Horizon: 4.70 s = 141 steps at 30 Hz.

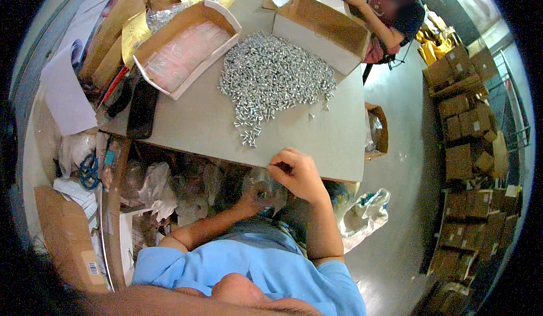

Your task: The person sorts small screws from a pile on a table, placing them into a plastic bag by hand while sitting at a cluttered workspace.

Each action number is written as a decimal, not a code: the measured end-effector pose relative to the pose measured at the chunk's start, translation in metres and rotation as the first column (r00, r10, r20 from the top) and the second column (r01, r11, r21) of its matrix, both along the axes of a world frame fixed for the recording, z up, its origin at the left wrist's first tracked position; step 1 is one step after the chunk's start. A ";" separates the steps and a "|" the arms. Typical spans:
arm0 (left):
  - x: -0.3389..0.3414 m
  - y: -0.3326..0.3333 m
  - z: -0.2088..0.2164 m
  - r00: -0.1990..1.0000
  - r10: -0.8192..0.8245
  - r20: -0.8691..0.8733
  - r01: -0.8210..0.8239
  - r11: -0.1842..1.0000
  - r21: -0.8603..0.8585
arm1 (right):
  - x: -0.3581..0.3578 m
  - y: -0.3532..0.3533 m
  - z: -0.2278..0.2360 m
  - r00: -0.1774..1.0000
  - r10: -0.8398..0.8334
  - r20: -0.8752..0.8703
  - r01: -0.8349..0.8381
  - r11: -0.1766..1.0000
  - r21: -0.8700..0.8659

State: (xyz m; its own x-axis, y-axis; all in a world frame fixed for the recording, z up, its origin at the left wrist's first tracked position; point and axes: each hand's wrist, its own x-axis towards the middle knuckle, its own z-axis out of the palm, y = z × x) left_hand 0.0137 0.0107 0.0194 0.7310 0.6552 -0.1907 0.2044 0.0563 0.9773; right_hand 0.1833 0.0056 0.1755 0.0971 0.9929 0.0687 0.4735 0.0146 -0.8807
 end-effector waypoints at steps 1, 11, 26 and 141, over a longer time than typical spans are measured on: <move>-0.001 0.005 0.004 0.996 -0.064 -0.059 0.064 0.998 0.004 | 0.000 0.000 -0.001 1.000 -0.009 -0.007 0.009 1.000 0.008; -0.057 0.042 0.027 0.910 -0.305 -0.281 0.385 0.874 0.297 | -0.020 -0.013 0.004 0.954 0.062 0.293 -0.113 0.981 0.159; -0.067 0.050 0.152 0.951 -0.160 0.265 0.087 0.959 0.268 | -0.049 -0.035 0.033 0.951 0.205 0.232 -0.273 0.909 0.314; -0.074 0.041 0.036 0.989 -0.146 -0.005 0.140 0.956 -0.256 | -0.011 0.017 -0.013 0.881 -0.261 0.395 0.173 0.954 0.245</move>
State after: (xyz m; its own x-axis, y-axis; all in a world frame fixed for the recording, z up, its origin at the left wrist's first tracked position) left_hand -0.0606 0.0512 0.0555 0.8071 0.4714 -0.3555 0.2510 0.2711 0.9293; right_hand 0.1721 0.0230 0.1628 0.2271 0.9117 0.3424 0.8078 0.0200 -0.5891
